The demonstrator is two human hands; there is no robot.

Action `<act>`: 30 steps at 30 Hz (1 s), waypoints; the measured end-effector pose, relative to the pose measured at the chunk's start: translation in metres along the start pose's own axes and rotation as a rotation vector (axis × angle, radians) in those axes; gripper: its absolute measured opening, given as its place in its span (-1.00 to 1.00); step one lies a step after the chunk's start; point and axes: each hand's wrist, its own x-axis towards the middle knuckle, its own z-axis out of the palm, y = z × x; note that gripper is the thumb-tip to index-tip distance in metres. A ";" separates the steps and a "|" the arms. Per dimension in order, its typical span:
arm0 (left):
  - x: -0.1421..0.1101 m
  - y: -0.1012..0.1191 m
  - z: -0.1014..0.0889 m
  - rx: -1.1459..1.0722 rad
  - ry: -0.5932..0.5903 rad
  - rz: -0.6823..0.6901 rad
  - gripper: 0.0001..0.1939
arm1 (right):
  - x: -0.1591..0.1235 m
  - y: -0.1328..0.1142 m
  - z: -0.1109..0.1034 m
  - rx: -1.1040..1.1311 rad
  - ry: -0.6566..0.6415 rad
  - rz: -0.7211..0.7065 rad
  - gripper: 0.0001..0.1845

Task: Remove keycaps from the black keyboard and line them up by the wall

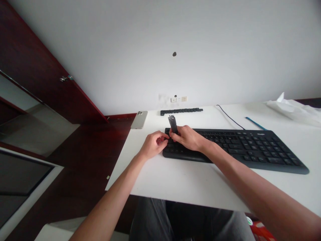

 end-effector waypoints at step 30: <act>0.005 -0.019 0.006 -0.283 -0.153 -0.119 -0.82 | 0.006 0.012 0.003 0.470 -0.087 0.231 -0.81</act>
